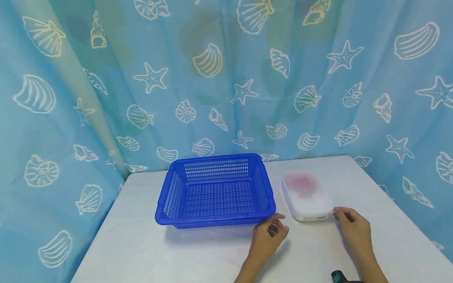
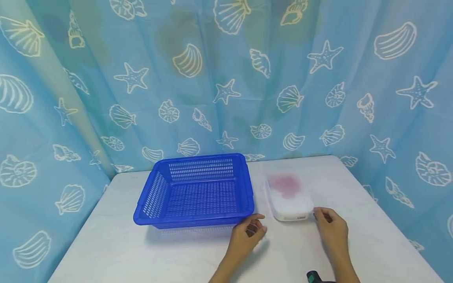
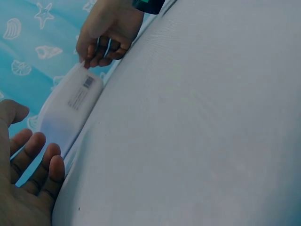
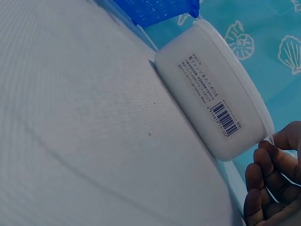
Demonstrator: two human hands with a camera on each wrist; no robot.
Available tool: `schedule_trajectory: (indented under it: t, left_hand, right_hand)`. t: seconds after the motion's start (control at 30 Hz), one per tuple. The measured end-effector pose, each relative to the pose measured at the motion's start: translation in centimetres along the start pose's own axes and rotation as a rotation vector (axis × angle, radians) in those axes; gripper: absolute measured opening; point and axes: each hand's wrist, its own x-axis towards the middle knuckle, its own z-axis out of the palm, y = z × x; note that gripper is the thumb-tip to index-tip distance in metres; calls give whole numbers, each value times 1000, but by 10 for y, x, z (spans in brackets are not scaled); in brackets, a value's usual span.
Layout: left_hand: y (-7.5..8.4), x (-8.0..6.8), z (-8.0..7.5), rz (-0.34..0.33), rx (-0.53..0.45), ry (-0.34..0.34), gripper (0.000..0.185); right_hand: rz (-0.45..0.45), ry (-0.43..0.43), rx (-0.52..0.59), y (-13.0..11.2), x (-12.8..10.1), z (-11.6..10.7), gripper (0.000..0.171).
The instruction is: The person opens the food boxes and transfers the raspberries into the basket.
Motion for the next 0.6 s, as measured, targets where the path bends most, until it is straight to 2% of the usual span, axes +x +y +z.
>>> schedule_trajectory:
  t: [0.23,0.4,0.6]
  left_hand:
    - [-2,8,10,-8,10,-6,31]
    - [-1,14,18,-7,18,29,35]
    - [-1,20,26,-27,38,44,40]
  right_hand:
    - [-23,-8,-31,-2,-3,-4,44]
    - [-90,-21,-88,-2,-5,-8,45]
    - [-112,-27,-156,0,-5,-8,44]
